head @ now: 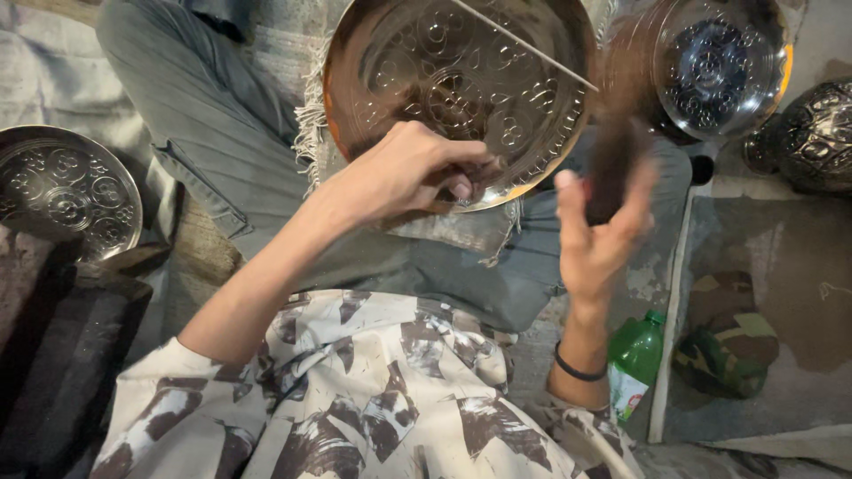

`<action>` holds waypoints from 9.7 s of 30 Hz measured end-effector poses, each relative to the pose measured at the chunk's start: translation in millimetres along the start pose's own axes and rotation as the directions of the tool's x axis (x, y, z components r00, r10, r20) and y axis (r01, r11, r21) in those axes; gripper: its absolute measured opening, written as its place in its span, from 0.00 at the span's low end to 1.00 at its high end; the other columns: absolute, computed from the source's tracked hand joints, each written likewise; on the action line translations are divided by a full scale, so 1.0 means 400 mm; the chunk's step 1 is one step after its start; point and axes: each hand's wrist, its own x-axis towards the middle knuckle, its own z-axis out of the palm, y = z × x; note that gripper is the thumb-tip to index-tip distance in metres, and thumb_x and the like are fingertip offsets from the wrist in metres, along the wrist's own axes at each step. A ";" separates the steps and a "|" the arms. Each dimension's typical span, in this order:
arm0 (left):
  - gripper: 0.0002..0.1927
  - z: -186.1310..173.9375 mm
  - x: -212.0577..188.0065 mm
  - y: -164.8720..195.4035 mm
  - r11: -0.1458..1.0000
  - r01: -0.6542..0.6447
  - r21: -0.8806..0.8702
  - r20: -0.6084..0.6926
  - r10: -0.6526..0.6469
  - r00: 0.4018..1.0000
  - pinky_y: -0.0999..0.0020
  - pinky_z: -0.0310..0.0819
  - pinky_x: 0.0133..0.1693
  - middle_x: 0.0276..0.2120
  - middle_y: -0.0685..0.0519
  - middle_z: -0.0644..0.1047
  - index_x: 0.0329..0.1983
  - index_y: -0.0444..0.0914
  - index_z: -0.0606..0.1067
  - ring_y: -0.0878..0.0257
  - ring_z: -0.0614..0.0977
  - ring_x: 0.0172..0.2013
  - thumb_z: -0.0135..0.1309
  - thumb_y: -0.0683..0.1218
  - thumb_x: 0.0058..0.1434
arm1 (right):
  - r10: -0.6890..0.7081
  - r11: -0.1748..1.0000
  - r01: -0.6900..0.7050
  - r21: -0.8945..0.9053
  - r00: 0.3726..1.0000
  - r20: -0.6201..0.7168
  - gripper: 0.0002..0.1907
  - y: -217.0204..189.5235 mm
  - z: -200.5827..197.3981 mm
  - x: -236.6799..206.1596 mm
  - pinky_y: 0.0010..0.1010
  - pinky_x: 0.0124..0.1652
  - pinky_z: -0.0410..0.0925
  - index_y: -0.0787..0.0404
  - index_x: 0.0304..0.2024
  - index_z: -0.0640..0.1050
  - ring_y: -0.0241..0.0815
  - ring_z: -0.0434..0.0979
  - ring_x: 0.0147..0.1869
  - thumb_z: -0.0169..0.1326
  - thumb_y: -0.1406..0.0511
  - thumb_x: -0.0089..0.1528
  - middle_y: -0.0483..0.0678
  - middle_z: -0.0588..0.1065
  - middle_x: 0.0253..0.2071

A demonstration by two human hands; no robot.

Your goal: The person sits cross-legged on the floor and uses a hammer and a metal rod to repeatedly strike a decorative metal plate resting on their lap. They adjust the plate's position occasionally while continuing to hammer the surface.

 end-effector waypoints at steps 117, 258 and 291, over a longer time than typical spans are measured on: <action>0.30 0.017 -0.047 0.009 0.988 0.141 0.061 -0.104 -0.134 0.986 0.60 0.80 0.40 0.35 0.47 0.84 0.57 0.35 0.75 0.50 0.86 0.36 0.57 0.35 0.46 | -0.068 0.982 0.099 -0.163 0.981 0.183 0.34 -0.056 -0.042 0.000 0.39 0.51 0.74 0.52 0.75 0.62 0.57 0.82 0.54 0.60 0.69 0.69 0.58 0.76 0.59; 0.18 -0.047 -0.016 0.005 0.966 0.104 0.236 0.156 -0.143 0.977 0.53 0.75 0.34 0.28 0.45 0.80 0.47 0.38 0.76 0.45 0.83 0.33 0.63 0.38 0.53 | 0.055 0.993 -0.036 -0.108 0.982 0.182 0.32 -0.034 -0.002 -0.033 0.36 0.39 0.73 0.59 0.71 0.70 0.46 0.81 0.37 0.61 0.70 0.64 0.51 0.79 0.42; 0.12 0.109 -0.117 0.110 0.813 0.582 0.002 -0.719 -0.403 0.566 0.61 0.76 0.33 0.33 0.45 0.83 0.46 0.36 0.74 0.48 0.86 0.37 0.57 0.33 0.61 | -0.214 0.698 0.649 -0.302 0.591 0.778 0.38 -0.166 -0.074 0.306 0.30 0.25 0.65 0.35 0.76 0.55 0.41 0.72 0.27 0.53 0.58 0.66 0.46 0.74 0.38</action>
